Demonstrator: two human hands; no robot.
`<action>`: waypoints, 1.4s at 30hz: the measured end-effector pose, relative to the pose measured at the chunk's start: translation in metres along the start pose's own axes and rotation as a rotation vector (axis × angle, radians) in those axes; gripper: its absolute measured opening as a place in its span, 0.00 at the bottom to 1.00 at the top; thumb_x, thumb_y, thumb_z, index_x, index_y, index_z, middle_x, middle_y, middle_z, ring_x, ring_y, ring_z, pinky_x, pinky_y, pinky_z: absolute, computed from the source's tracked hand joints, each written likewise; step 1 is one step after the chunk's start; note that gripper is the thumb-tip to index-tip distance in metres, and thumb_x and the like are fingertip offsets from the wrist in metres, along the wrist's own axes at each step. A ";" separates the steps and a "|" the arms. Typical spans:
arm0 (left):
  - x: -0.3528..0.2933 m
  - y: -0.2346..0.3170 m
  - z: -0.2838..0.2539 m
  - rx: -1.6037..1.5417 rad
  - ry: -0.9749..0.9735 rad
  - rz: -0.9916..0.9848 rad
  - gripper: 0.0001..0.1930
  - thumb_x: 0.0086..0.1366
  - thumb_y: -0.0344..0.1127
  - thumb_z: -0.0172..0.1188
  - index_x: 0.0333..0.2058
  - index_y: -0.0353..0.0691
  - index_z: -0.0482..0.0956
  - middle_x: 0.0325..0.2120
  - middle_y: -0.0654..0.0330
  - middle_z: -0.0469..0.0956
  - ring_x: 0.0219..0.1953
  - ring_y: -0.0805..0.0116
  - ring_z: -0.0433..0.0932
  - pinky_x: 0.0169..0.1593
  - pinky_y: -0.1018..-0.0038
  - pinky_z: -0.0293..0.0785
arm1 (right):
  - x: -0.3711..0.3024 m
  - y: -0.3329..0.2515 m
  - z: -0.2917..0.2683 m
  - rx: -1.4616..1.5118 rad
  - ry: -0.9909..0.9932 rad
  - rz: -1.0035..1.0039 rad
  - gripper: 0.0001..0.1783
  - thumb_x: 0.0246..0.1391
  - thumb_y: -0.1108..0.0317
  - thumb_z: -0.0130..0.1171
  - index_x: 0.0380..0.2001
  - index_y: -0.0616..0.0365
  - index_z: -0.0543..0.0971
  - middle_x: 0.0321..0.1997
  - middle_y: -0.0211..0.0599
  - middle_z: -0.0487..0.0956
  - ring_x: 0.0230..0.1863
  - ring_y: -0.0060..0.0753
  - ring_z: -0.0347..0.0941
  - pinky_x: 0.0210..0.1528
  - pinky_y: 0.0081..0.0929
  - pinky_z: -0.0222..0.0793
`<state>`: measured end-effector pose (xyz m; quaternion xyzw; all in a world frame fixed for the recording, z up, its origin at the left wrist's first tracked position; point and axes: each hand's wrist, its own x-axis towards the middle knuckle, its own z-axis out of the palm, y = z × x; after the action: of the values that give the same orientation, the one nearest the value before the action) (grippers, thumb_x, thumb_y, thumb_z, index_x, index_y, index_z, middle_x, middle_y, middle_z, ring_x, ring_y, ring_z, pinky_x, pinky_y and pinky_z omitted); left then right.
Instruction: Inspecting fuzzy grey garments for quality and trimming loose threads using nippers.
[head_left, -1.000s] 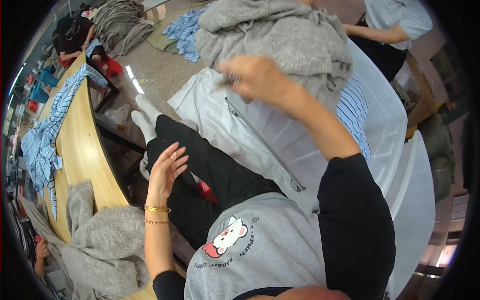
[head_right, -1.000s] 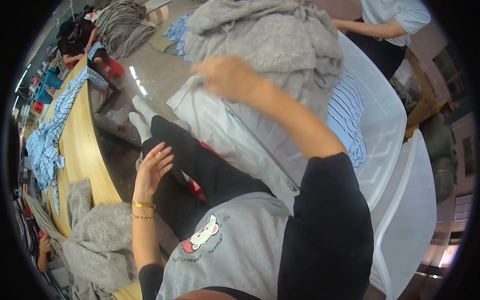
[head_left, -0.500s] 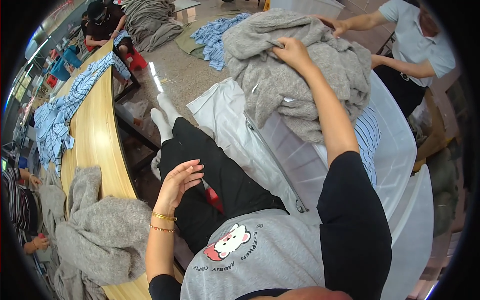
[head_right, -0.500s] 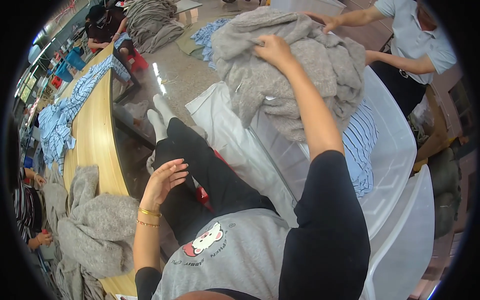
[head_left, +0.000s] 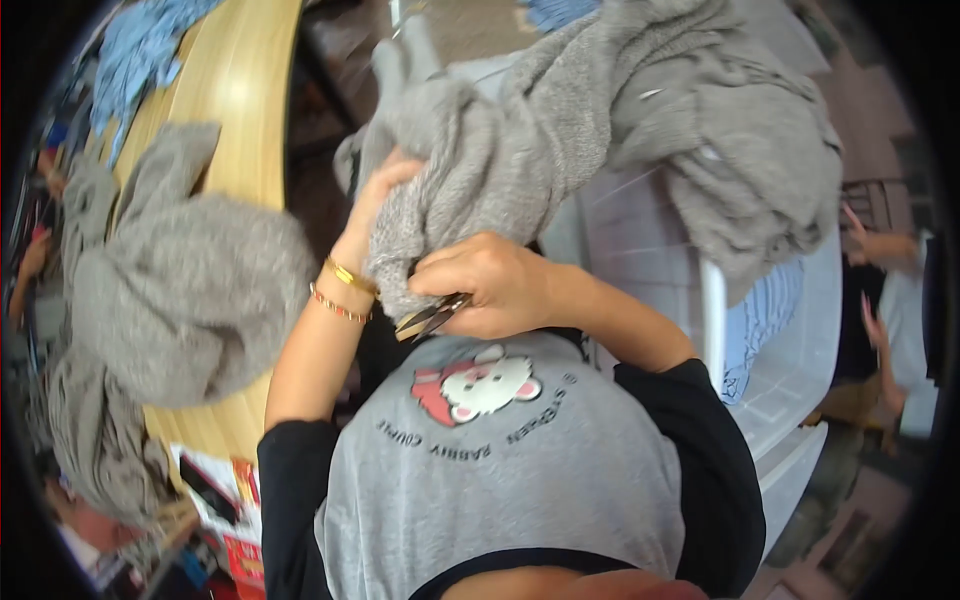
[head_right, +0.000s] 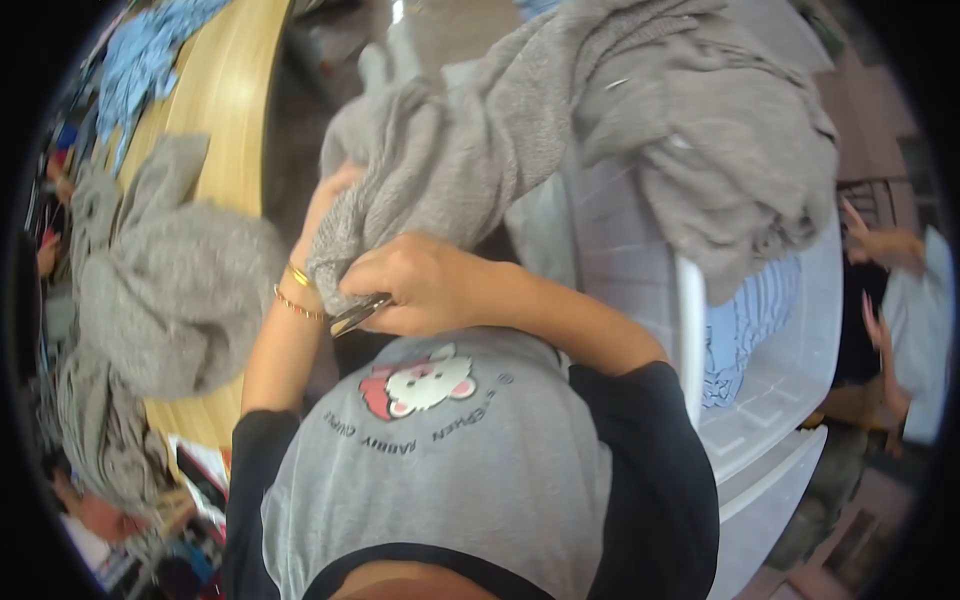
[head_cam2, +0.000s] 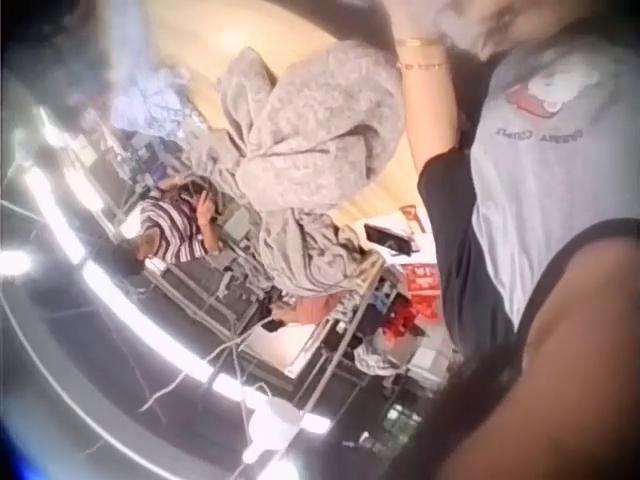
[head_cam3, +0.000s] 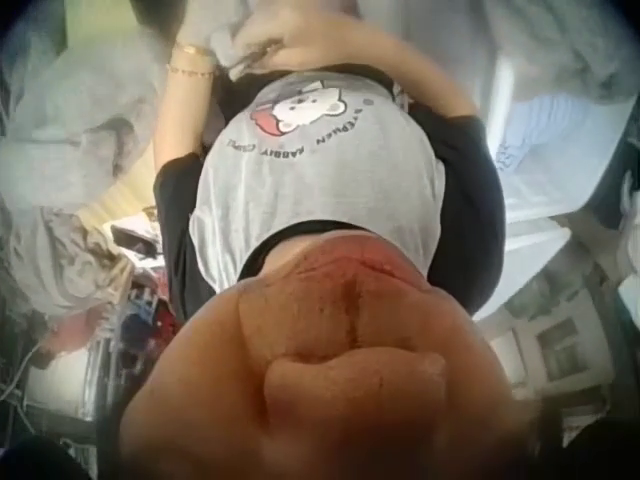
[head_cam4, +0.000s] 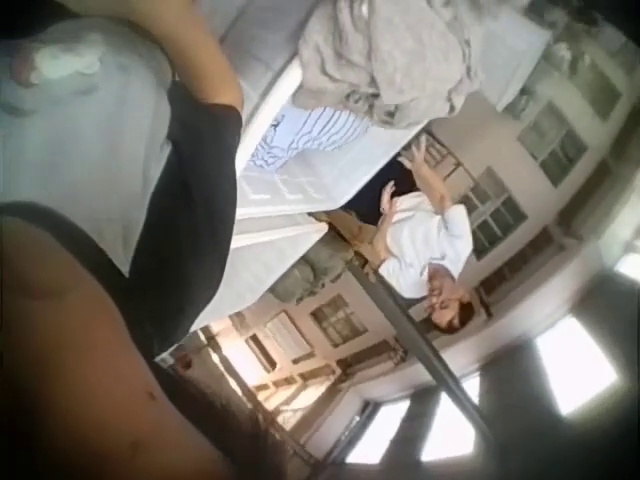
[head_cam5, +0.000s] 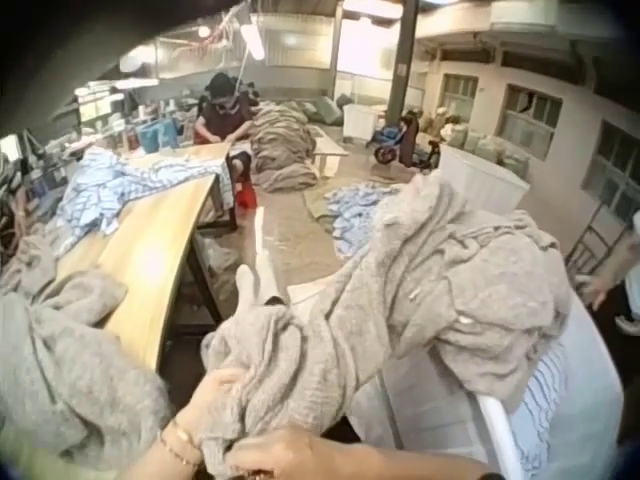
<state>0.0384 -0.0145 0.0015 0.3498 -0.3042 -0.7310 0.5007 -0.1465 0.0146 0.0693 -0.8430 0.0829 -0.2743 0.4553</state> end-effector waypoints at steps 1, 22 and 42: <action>-0.015 0.012 0.009 -0.105 0.047 0.035 0.20 0.60 0.22 0.53 0.53 0.34 0.72 0.43 0.56 0.80 0.42 0.67 0.81 0.47 0.73 0.78 | -0.003 0.001 0.010 -0.016 -0.043 0.032 0.11 0.41 0.74 0.66 0.29 0.64 0.76 0.25 0.43 0.74 0.26 0.45 0.74 0.28 0.34 0.68; -0.033 -0.057 -0.002 1.620 0.146 0.551 0.20 0.59 0.33 0.60 0.51 0.36 0.75 0.53 0.45 0.72 0.59 0.45 0.69 0.61 0.56 0.64 | -0.085 0.170 -0.019 0.405 0.691 0.854 0.27 0.59 0.64 0.61 0.57 0.67 0.70 0.25 0.33 0.79 0.10 0.09 0.54 0.13 0.12 0.46; 0.080 -0.093 0.032 1.413 -0.111 0.016 0.30 0.58 0.53 0.65 0.54 0.40 0.76 0.42 0.44 0.81 0.48 0.49 0.79 0.52 0.63 0.74 | -0.080 0.096 0.074 0.655 -0.277 0.579 0.08 0.53 0.71 0.57 0.32 0.66 0.80 0.19 0.30 0.78 0.21 0.18 0.72 0.25 0.22 0.66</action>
<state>-0.0565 -0.0581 -0.0707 0.5509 -0.7334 -0.3717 0.1429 -0.1627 0.0437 -0.0720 -0.6254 0.1622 -0.0324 0.7626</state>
